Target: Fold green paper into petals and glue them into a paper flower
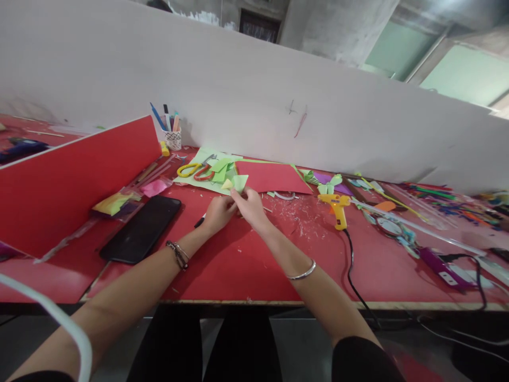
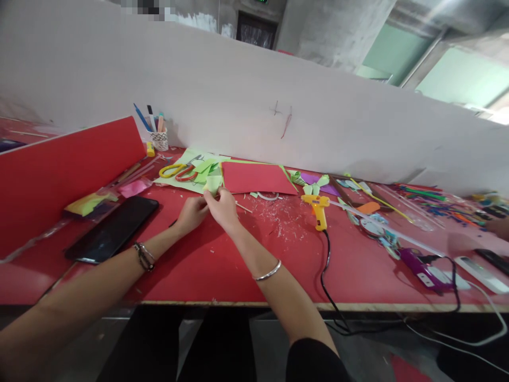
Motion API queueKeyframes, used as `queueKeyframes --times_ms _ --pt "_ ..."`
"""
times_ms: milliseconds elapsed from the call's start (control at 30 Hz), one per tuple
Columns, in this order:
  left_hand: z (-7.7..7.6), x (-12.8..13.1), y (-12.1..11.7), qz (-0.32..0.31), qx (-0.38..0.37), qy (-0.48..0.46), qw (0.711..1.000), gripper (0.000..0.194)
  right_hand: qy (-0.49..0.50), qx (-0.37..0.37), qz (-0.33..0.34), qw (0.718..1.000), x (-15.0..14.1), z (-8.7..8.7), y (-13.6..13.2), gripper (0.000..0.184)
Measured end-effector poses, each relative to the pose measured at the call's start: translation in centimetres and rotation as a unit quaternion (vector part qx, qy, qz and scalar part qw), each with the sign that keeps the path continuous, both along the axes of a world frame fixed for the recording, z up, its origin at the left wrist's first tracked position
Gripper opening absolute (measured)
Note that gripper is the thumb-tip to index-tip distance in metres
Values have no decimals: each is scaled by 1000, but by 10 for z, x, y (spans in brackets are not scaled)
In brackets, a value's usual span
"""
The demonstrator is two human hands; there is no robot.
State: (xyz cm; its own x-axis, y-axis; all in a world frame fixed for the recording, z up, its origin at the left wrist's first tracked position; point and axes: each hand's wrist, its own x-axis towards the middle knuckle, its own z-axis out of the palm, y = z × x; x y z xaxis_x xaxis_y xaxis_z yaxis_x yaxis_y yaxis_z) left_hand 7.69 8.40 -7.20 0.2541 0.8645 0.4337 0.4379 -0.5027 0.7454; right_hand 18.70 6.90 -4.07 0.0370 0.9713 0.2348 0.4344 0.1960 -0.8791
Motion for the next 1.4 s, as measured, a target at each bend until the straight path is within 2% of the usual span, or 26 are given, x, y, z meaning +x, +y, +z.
queueKeyframes --times_ms 200,400,500,667,800,967,1033,1133,1233,1300,1400 --pt "4 -3 -5 45 -12 19 999 22 -36 24 8 999 -4 2 0 29" --pt "7 -6 2 14 -34 -45 998 23 -33 50 30 998 13 9 -1 28" --pt "9 -4 6 -19 -46 -114 992 30 -15 21 54 998 22 9 -5 29" --pt "12 -3 3 -130 -102 -155 974 29 60 -79 197 975 26 -1 -10 44" --pt "13 -4 0 -158 -133 -175 963 27 45 -86 211 973 24 -4 -12 40" --pt "13 -6 4 -102 -121 -207 965 30 -14 -62 231 971 30 5 -14 24" --pt "14 -7 7 -56 -103 -227 967 31 -32 -55 246 967 40 13 -13 20" --pt "16 -11 13 11 -70 -245 967 32 -62 -33 255 964 65 29 -9 25" --pt "18 -15 16 48 -50 -238 969 32 -170 35 169 970 87 38 -2 39" --pt "19 -16 16 59 -46 -225 972 33 -269 63 163 947 91 36 2 54" --pt "18 -16 15 62 -46 -203 976 28 -393 47 216 893 83 24 8 68"
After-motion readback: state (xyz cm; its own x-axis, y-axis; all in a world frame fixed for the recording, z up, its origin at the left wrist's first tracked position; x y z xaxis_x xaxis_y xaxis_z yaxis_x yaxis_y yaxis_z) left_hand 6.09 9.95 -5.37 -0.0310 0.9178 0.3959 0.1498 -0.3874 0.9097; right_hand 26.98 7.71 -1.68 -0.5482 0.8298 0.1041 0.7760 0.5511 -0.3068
